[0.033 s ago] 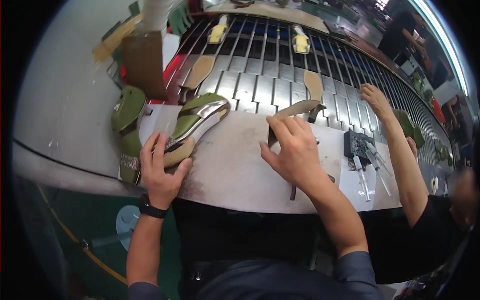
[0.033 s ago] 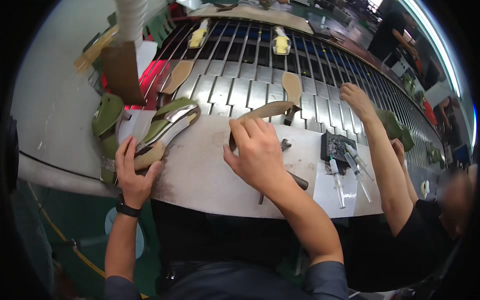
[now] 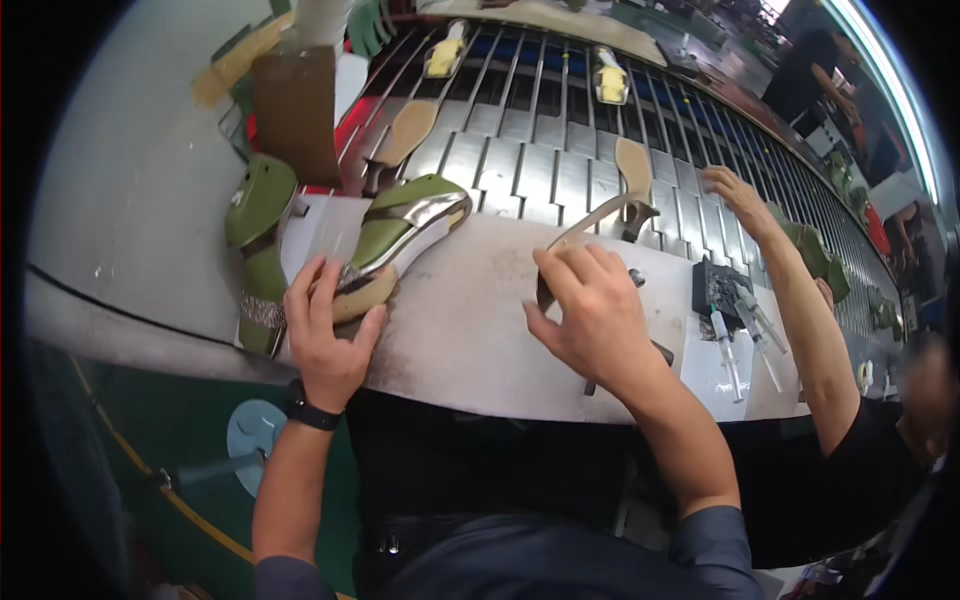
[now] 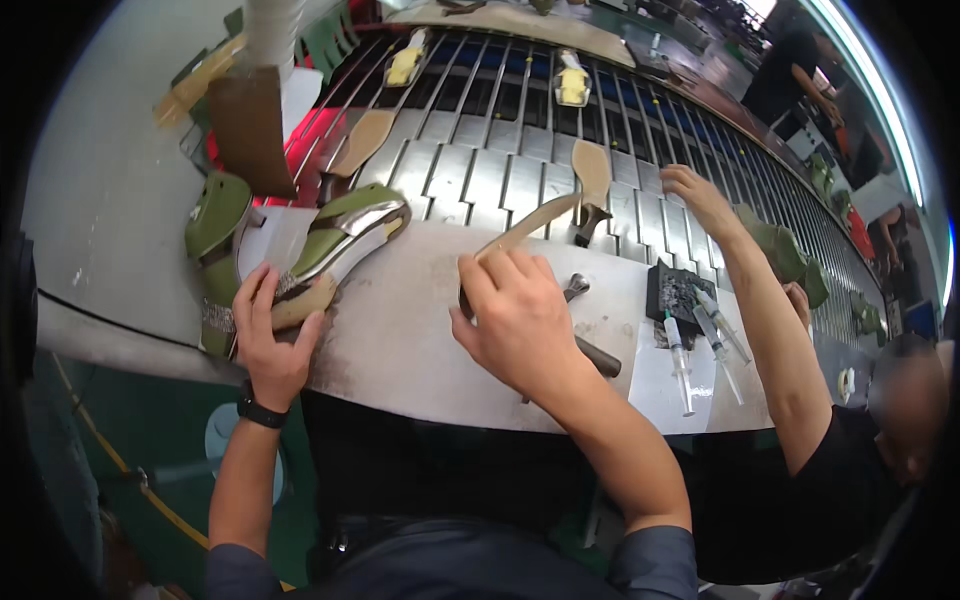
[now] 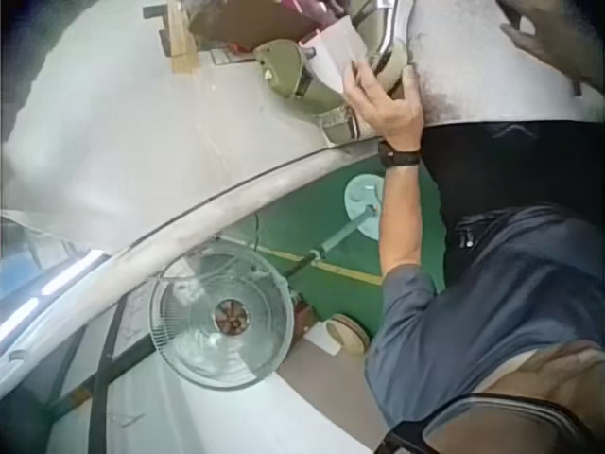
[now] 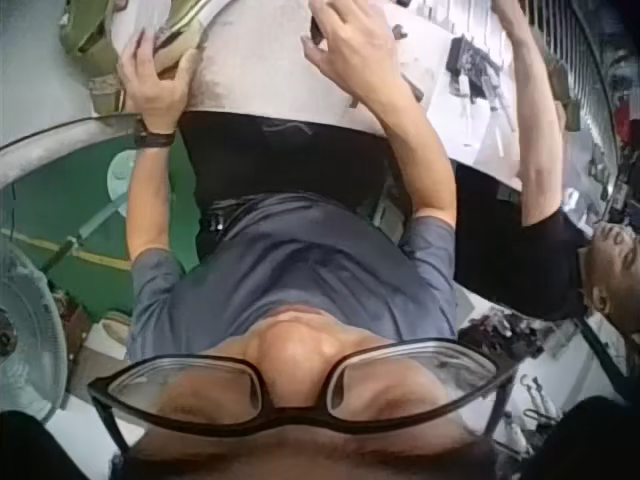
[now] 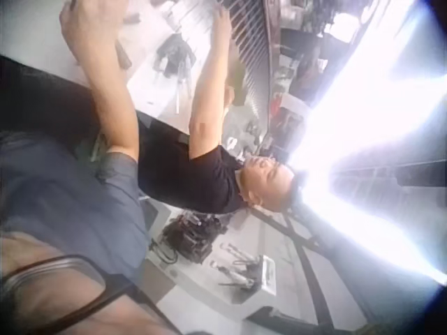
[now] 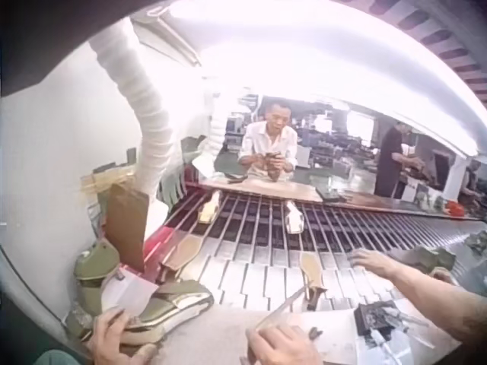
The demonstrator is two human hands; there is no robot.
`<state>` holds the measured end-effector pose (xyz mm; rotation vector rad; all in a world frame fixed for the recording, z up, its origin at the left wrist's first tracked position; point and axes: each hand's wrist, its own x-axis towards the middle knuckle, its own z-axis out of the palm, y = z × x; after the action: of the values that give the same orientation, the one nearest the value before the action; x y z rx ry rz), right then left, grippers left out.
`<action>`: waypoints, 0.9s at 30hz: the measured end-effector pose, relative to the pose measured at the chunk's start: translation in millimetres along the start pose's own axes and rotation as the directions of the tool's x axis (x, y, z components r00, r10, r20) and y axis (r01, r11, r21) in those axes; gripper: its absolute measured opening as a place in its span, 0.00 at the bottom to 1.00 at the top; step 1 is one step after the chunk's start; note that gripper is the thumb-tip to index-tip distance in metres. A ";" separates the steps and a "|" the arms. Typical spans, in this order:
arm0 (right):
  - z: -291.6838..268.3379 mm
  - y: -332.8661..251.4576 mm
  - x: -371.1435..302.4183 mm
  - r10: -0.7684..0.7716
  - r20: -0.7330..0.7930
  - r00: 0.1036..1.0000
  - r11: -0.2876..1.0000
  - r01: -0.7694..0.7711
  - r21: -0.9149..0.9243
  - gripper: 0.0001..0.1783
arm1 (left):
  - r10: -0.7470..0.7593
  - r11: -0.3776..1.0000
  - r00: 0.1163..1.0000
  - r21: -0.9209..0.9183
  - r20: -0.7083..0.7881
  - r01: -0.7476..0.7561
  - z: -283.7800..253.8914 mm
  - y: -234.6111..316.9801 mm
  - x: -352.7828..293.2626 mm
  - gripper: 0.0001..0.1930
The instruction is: The person assembles high-heeled shoes on a conveyor line by fitting soles onto shoe lasts by hand, injecting adhesive along the seams using a syringe, and tapping the edges and heels with a hammer.
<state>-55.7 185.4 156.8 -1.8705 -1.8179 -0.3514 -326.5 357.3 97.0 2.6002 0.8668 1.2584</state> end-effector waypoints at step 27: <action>58.4 -55.8 -16.8 0.652 0.335 0.680 0.084 -0.504 0.860 0.30 | -0.027 0.995 0.980 -0.098 -0.196 0.008 12.2 -22.7 -14.3 0.32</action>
<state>-121.2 200.3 108.8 -1.4042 -0.6177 0.7376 -334.3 369.9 71.5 2.4181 0.8341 1.5339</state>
